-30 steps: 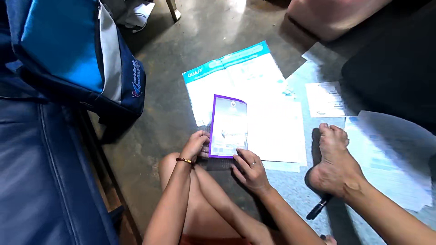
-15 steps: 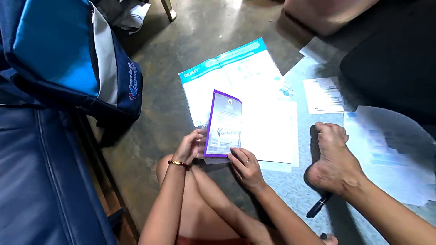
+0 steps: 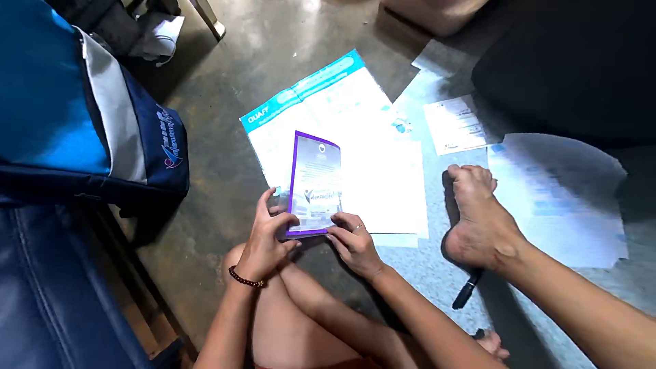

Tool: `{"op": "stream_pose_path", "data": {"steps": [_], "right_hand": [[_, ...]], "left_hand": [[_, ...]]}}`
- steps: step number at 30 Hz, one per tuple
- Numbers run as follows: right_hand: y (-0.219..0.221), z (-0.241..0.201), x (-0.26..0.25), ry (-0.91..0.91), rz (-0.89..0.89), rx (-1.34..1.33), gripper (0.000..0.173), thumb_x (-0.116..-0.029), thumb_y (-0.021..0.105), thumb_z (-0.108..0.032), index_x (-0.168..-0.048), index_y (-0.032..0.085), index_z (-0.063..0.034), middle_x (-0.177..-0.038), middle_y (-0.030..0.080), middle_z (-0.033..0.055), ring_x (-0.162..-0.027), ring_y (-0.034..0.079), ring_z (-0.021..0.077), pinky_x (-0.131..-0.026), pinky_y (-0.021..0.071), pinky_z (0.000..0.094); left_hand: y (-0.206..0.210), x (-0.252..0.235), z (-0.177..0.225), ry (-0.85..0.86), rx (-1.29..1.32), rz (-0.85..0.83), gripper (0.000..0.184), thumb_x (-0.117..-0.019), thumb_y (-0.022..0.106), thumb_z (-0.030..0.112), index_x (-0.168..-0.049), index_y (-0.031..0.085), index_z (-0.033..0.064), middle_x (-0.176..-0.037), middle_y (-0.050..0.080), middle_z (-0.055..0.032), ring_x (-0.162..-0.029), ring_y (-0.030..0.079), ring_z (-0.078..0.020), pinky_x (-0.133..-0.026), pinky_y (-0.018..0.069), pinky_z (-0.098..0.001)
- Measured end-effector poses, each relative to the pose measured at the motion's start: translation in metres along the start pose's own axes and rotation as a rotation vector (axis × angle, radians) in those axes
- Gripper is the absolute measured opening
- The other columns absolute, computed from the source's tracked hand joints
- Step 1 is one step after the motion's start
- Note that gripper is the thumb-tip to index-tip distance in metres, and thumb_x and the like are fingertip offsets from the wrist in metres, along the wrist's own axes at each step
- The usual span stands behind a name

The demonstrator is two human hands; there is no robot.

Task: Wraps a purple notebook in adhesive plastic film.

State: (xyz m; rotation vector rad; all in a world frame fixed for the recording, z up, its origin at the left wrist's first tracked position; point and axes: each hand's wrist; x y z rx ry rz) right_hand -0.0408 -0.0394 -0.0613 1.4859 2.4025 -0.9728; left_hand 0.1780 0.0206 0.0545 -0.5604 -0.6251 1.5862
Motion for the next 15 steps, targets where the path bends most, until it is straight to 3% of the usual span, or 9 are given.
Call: {"op": "stream_pose_path", "data": {"steps": [3, 7, 10, 15], "right_hand": [[-0.004, 0.001, -0.002, 0.029, -0.015, -0.024, 0.018, -0.0952, 0.067, -0.015, -0.101, 0.076, -0.0011, -0.116, 0.068, 0.0250, -0.113, 0.065, 0.0288, -0.102, 0.0497, 0.0313], [-0.007, 0.001, -0.002, 0.078, -0.013, -0.048, 0.030, -0.0869, 0.072, -0.011, -0.113, 0.074, 0.0036, -0.118, 0.069, 0.0245, -0.113, 0.066, 0.0323, -0.104, 0.0500, 0.0363], [-0.007, 0.002, -0.004, 0.096, -0.021, -0.076, 0.018, -0.0894, 0.071, -0.010, -0.101, 0.076, 0.0024, -0.118, 0.069, 0.0243, -0.113, 0.066, 0.0312, -0.103, 0.0506, 0.0355], [-0.009, 0.003, -0.006, 0.098, -0.042, -0.100, 0.014, -0.0930, 0.067, -0.010, -0.088, 0.075, 0.0006, -0.117, 0.071, 0.0226, -0.115, 0.066, 0.0281, -0.105, 0.0489, 0.0322]], "left_hand": [[0.011, 0.002, -0.008, 0.071, 0.044, 0.132, 0.013, -0.0760, 0.085, 0.016, -0.081, 0.076, 0.0085, -0.143, 0.050, -0.0289, -0.110, 0.064, -0.0178, -0.094, 0.0529, -0.0287], [0.018, 0.004, -0.012, 0.062, 0.072, 0.181, 0.009, -0.0799, 0.081, 0.012, -0.078, 0.076, 0.0052, -0.127, 0.062, -0.0226, -0.098, 0.066, -0.0093, -0.086, 0.0538, -0.0211], [0.020, 0.005, -0.016, 0.065, 0.075, 0.198, 0.010, -0.0805, 0.080, 0.012, -0.080, 0.076, 0.0021, -0.113, 0.069, -0.0204, -0.092, 0.068, -0.0104, -0.083, 0.0555, -0.0212], [0.022, 0.004, -0.018, 0.013, 0.182, 0.180, 0.028, -0.0744, 0.086, 0.009, -0.097, 0.076, -0.0031, -0.107, 0.070, -0.0161, -0.093, 0.069, -0.0092, -0.083, 0.0581, -0.0200]]}}
Point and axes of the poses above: each hand's wrist, its own x-axis away from the middle knuckle, its own y-axis out of the palm, z = x × y
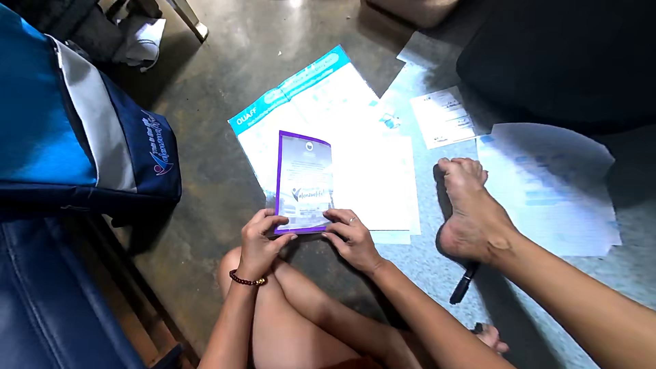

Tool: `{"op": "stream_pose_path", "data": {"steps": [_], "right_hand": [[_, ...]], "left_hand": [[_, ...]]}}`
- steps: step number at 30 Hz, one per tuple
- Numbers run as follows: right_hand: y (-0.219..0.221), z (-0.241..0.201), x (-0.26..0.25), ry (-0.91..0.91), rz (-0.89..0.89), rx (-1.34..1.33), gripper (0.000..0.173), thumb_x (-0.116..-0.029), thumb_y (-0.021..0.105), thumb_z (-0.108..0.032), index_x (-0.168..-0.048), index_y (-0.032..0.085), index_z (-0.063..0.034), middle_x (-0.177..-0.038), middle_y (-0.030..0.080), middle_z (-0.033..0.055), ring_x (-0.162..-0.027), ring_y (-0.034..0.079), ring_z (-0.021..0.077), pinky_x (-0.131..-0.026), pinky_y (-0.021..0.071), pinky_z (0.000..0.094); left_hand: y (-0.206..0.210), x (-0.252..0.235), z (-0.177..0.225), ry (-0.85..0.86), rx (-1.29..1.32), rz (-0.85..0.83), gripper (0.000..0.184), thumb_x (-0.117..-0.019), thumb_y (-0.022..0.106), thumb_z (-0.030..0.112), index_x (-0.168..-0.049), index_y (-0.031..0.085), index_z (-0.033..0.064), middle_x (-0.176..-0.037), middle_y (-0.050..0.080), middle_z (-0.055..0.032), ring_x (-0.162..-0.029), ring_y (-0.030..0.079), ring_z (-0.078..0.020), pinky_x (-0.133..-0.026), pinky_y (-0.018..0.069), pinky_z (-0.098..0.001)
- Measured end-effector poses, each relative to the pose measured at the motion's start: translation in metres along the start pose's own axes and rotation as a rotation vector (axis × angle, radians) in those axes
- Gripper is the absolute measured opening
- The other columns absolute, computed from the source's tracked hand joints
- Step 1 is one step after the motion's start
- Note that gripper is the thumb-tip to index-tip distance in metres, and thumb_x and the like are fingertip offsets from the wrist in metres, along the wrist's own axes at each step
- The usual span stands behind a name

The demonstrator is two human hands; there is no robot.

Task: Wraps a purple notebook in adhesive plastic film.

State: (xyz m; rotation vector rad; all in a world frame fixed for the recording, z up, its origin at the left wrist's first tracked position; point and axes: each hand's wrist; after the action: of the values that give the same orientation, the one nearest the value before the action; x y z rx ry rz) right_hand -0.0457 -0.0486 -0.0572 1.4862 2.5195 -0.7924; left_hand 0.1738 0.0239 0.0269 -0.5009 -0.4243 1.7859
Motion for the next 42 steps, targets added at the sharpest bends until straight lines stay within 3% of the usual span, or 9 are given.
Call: {"op": "stream_pose_path", "data": {"steps": [6, 13, 27, 31, 35, 38, 39, 40, 42], "right_hand": [[0.000, -0.002, -0.005, 0.043, 0.014, -0.020, 0.015, -0.0922, 0.066, -0.008, -0.088, 0.075, 0.0026, -0.115, 0.071, 0.0215, -0.113, 0.066, 0.0274, -0.103, 0.0496, 0.0318], [0.001, -0.003, -0.008, 0.097, 0.033, -0.037, 0.014, -0.0913, 0.066, -0.007, -0.088, 0.075, 0.0031, -0.113, 0.071, 0.0219, -0.113, 0.066, 0.0268, -0.102, 0.0502, 0.0323], [-0.004, -0.006, -0.020, 0.241, -0.019, -0.020, 0.012, -0.0882, 0.071, -0.010, -0.086, 0.078, 0.0002, -0.105, 0.069, 0.0189, -0.101, 0.065, 0.0230, -0.092, 0.0521, 0.0317], [-0.003, -0.008, -0.023, 0.278, -0.021, -0.020, 0.011, -0.0868, 0.073, -0.009, -0.086, 0.077, 0.0005, -0.100, 0.068, 0.0169, -0.095, 0.064, 0.0200, -0.086, 0.0527, 0.0293], [-0.001, -0.006, -0.024, 0.324, 0.018, -0.014, 0.016, -0.0859, 0.074, -0.006, -0.097, 0.074, 0.0061, -0.101, 0.068, 0.0198, -0.082, 0.064, 0.0193, -0.074, 0.0548, 0.0289], [-0.002, -0.004, -0.027, 0.268, 0.061, 0.022, 0.010, -0.0828, 0.073, -0.002, -0.088, 0.070, 0.0066, -0.091, 0.067, 0.0174, -0.074, 0.062, 0.0153, -0.067, 0.0521, 0.0247], [-0.012, -0.023, -0.037, 0.353, -0.014, 0.047, 0.008, -0.0838, 0.071, 0.000, -0.086, 0.069, 0.0069, -0.090, 0.068, 0.0161, -0.074, 0.062, 0.0143, -0.069, 0.0525, 0.0238], [-0.033, -0.058, -0.059, 0.570, -0.195, 0.027, 0.008, -0.0905, 0.067, 0.004, -0.094, 0.069, 0.0103, -0.097, 0.067, 0.0175, -0.083, 0.063, 0.0163, -0.080, 0.0518, 0.0264], [-0.045, -0.089, -0.079, 0.743, -0.271, 0.002, 0.013, -0.0937, 0.061, 0.008, -0.102, 0.068, 0.0142, -0.107, 0.067, 0.0219, -0.094, 0.064, 0.0198, -0.089, 0.0507, 0.0273]], "left_hand": [[0.000, -0.001, 0.000, -0.020, 0.023, -0.001, 0.034, -0.0690, 0.088, 0.006, -0.098, 0.074, -0.0056, -0.105, 0.071, -0.0163, -0.090, 0.070, -0.0084, -0.081, 0.0581, -0.0192], [0.002, -0.002, 0.003, 0.002, -0.050, 0.037, 0.028, -0.0725, 0.087, 0.008, -0.095, 0.076, -0.0041, -0.101, 0.073, -0.0166, -0.087, 0.072, -0.0107, -0.078, 0.0590, -0.0204], [0.007, -0.003, 0.002, -0.020, -0.001, 0.083, 0.020, -0.0748, 0.083, 0.002, -0.093, 0.075, -0.0045, -0.099, 0.072, -0.0154, -0.082, 0.069, -0.0058, -0.075, 0.0567, -0.0161], [0.007, -0.003, 0.004, -0.033, 0.000, 0.090, 0.018, -0.0765, 0.081, 0.000, -0.093, 0.076, -0.0048, -0.099, 0.072, -0.0157, -0.081, 0.068, -0.0044, -0.074, 0.0561, -0.0148], [0.007, -0.003, 0.002, -0.022, 0.048, 0.094, 0.020, -0.0788, 0.078, -0.002, -0.098, 0.073, -0.0057, -0.099, 0.073, -0.0128, -0.078, 0.067, -0.0037, -0.071, 0.0562, -0.0156], [0.008, -0.002, 0.001, -0.031, 0.107, 0.115, 0.023, -0.0808, 0.075, -0.004, -0.103, 0.069, -0.0086, -0.099, 0.072, -0.0125, -0.077, 0.068, -0.0042, -0.070, 0.0578, -0.0173], [0.009, -0.002, 0.002, -0.039, 0.126, 0.119, 0.024, -0.0817, 0.074, -0.005, -0.105, 0.066, -0.0094, -0.100, 0.071, -0.0120, -0.077, 0.068, -0.0043, -0.070, 0.0583, -0.0178], [0.009, -0.002, 0.003, -0.047, 0.140, 0.123, 0.025, -0.0828, 0.072, -0.005, -0.106, 0.064, -0.0100, -0.101, 0.070, -0.0115, -0.078, 0.068, -0.0042, -0.071, 0.0585, -0.0184], [0.010, -0.002, 0.005, -0.050, 0.155, 0.129, 0.027, -0.0847, 0.069, -0.006, -0.110, 0.061, -0.0111, -0.101, 0.070, -0.0118, -0.077, 0.067, -0.0049, -0.069, 0.0584, -0.0199]]}}
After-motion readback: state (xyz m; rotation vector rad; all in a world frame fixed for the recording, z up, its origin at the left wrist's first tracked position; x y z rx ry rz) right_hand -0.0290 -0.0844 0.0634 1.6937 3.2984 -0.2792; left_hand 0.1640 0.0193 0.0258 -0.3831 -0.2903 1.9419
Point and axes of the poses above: each hand's wrist, its own x-axis away from the middle knuckle, its own y-axis out of the palm, z = x × y
